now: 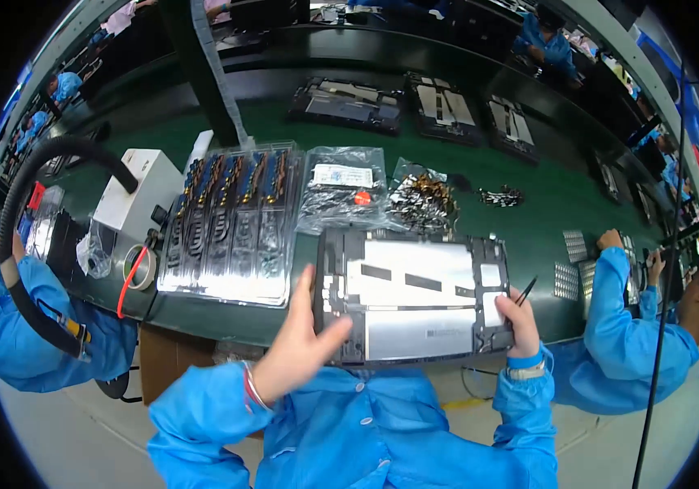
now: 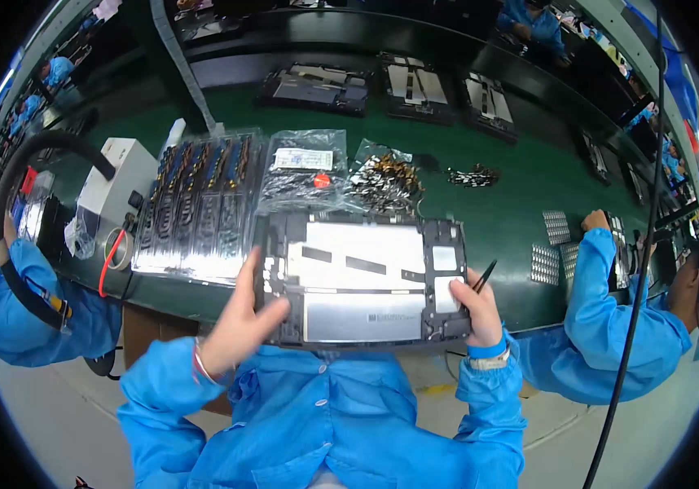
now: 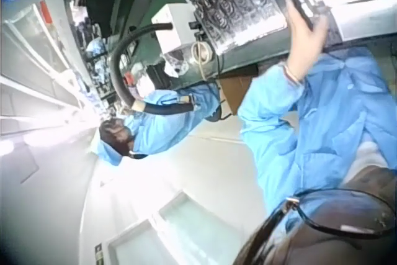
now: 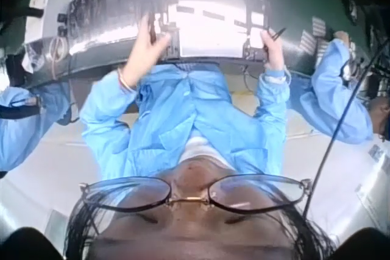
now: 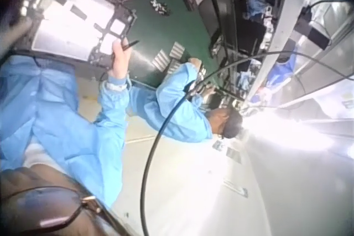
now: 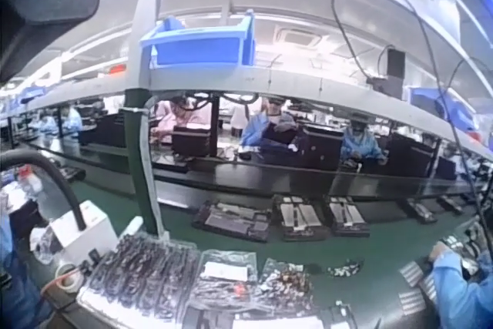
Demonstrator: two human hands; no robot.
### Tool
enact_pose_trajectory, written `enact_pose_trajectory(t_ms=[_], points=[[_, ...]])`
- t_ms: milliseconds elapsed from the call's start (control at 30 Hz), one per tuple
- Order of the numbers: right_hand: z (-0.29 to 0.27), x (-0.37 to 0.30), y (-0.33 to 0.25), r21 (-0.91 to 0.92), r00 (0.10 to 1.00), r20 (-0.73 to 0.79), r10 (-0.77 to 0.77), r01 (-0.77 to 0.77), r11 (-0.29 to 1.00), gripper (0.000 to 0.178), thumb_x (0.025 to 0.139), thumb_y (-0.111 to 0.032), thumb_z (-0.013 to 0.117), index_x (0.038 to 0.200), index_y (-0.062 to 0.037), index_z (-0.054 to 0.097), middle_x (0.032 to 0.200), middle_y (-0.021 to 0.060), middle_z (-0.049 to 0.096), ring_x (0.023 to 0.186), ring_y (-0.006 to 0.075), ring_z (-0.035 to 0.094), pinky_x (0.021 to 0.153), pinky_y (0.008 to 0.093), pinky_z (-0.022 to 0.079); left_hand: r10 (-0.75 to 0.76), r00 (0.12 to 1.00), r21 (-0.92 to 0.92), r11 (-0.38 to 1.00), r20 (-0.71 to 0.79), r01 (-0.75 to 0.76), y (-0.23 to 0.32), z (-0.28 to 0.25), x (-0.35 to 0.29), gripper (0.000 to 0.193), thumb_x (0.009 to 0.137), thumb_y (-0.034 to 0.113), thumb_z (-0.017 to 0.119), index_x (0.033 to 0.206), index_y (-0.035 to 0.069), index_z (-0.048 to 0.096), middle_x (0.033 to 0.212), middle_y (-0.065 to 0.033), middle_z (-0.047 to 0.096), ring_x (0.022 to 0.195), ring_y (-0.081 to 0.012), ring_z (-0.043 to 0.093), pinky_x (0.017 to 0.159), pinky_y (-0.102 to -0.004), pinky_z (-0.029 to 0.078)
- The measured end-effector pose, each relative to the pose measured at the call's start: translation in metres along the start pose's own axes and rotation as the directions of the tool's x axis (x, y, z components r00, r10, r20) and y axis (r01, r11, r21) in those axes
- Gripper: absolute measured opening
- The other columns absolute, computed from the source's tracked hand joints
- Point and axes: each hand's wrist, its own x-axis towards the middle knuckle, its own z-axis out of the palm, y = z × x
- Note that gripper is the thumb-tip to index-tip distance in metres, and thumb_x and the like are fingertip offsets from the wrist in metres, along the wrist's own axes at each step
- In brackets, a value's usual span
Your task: The person assembles internal components into a tablet chassis by connecting ribbon cables and applying adhesive strips, using tweezers and a spudger to manipulate the small parts.
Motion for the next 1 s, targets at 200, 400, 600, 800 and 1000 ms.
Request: enact_pose_trajectory(t_ms=[200,400,600,800,1000], points=[[0.016,0.0,0.056,-0.078,0.992,-0.112,-0.05,0.041,0.996,0.049,0.084,-0.01,0.059,0.127,0.0001,0.035,0.109,0.0126,0.056,0.096,0.0195,0.058,0.083,0.0321,0.048,0.417,0.841,0.777,0.377,0.343,-0.504,-0.034,0.013,-0.046,0.047,0.077,0.023,0.059,0.122,0.014,0.05,0.129,-0.0063,0.046,0.116,-0.026,0.044,0.094,-0.0436,0.036],[0.041,0.008,0.048,-0.955,0.892,0.057,-0.449,0.18,0.235,0.025,0.083,-0.006,0.055,0.107,0.0007,0.056,0.105,0.0142,0.059,0.08,0.0156,0.061,0.073,0.0289,0.048,0.457,0.828,0.808,0.322,0.324,-0.493,-0.043,0.007,-0.036,0.032,0.078,0.013,0.052,0.109,0.014,0.058,0.116,-0.0046,0.055,0.105,-0.0219,0.052,0.082,-0.0382,0.043],[0.091,0.022,0.001,-0.669,0.898,0.161,-0.41,0.405,0.624,0.022,0.091,-0.012,0.044,0.091,0.0003,0.062,0.083,0.0053,0.06,0.062,0.0093,0.049,0.052,0.021,0.038,0.293,0.918,0.647,0.651,0.267,-0.397,-0.011,-0.002,0.003,0.033,0.078,0.017,0.058,0.107,0.004,0.057,0.113,-0.0096,0.056,0.103,-0.0246,0.053,0.082,-0.0383,0.043],[0.147,0.119,0.016,-0.41,0.964,0.234,-0.125,0.215,0.886,0.02,0.084,-0.005,0.06,0.103,0.0008,0.059,0.079,0.0029,0.059,0.071,0.0084,0.056,0.063,0.0216,0.048,0.413,0.908,0.853,0.448,0.069,-0.269,-0.042,0.025,0.084,0.04,0.078,0.024,0.057,0.111,0.0,0.055,0.114,-0.013,0.056,0.105,-0.0279,0.051,0.088,-0.0413,0.039],[0.139,0.14,0.043,-0.685,0.831,0.384,-0.403,0.549,0.479,0.023,0.078,-0.002,0.064,0.101,-0.0016,0.063,0.089,0.0077,0.064,0.075,0.0154,0.062,0.069,0.0252,0.051,0.379,0.924,0.84,0.481,0.058,-0.25,-0.056,0.023,0.087,0.039,0.078,0.023,0.054,0.111,0.003,0.054,0.116,-0.0116,0.054,0.108,-0.0279,0.049,0.091,-0.0481,0.036]])
